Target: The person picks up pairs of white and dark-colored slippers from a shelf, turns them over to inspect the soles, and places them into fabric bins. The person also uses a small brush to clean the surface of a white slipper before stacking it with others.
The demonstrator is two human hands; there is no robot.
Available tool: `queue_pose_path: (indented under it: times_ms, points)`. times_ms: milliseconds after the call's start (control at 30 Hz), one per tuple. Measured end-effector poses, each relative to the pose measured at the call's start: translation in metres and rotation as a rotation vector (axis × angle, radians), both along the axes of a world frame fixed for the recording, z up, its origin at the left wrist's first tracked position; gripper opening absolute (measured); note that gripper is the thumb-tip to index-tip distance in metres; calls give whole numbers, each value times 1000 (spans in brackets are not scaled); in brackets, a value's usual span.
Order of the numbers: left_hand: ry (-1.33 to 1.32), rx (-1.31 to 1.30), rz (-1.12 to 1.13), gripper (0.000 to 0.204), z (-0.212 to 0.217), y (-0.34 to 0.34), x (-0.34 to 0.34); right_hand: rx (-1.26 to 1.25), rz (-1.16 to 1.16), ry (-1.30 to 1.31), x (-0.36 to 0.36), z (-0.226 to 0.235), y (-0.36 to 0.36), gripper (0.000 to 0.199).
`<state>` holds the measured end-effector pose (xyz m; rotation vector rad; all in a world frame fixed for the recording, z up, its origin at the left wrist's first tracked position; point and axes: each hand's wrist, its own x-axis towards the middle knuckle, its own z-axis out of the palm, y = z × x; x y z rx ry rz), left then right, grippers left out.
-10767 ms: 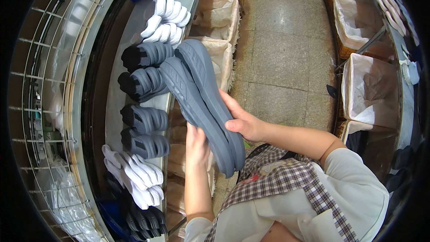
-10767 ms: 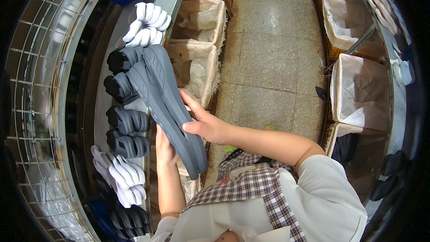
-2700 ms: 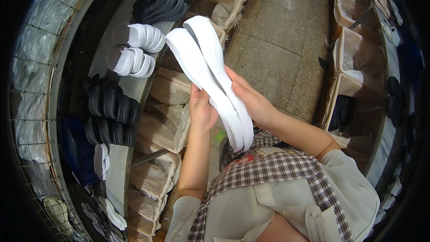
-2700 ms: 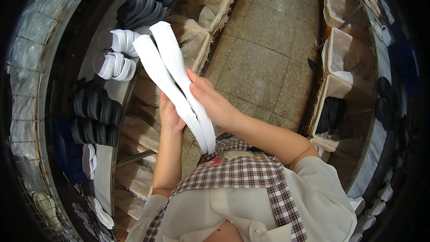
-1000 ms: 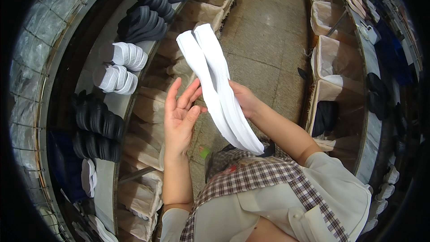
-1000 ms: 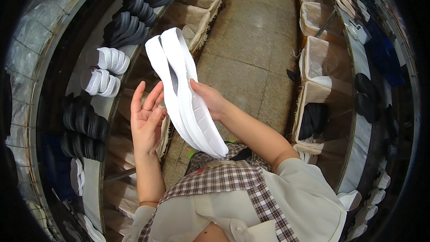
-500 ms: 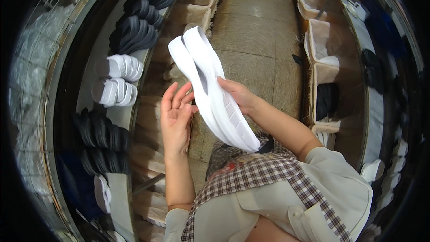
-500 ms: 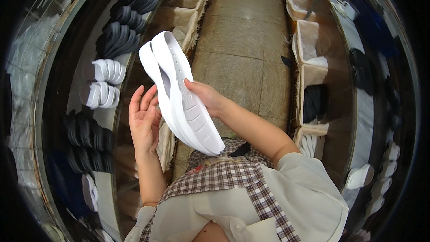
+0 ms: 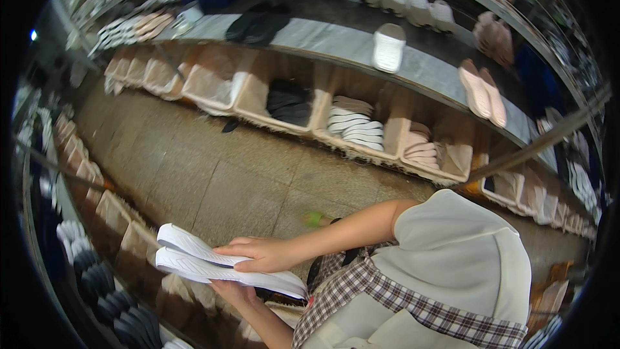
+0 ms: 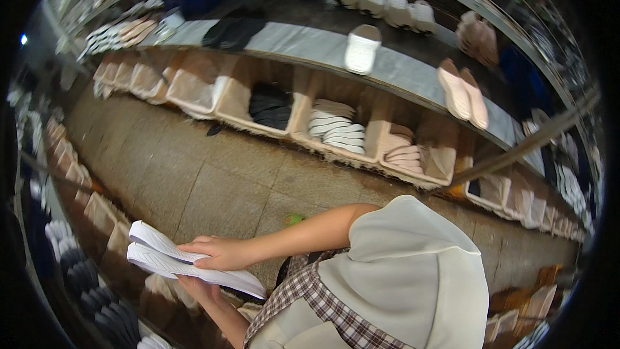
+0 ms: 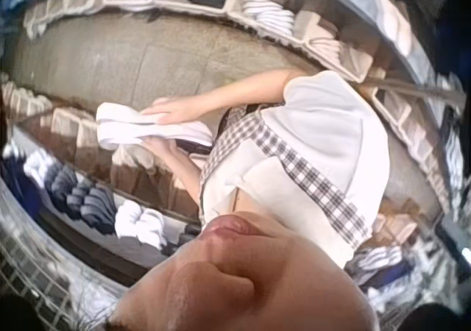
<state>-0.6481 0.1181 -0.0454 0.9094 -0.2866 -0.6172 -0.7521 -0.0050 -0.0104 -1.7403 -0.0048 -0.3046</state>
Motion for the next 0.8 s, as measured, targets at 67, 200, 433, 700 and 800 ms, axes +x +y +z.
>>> queue_pose_path:
  times_ms: [67,200,433,700,800]
  points:
    - [98,79,-170,52,-16,-17,-5,96,-103,-22,-23,-9,-7,53]
    - [121,-62,-584,51,-44,-47,-19,149,-295,49,-63,-8,-16,51]
    - [220,-218,-572,47,-27,-85,-34,64,-392,14,-88,15,-21,51]
    - [400,-312,-489,43,28,-88,-25,140,-261,21,-55,39,-35,54]
    - [453,-306,-408,46,25,-88,-14,126,-178,59,-39,40,-44,56]
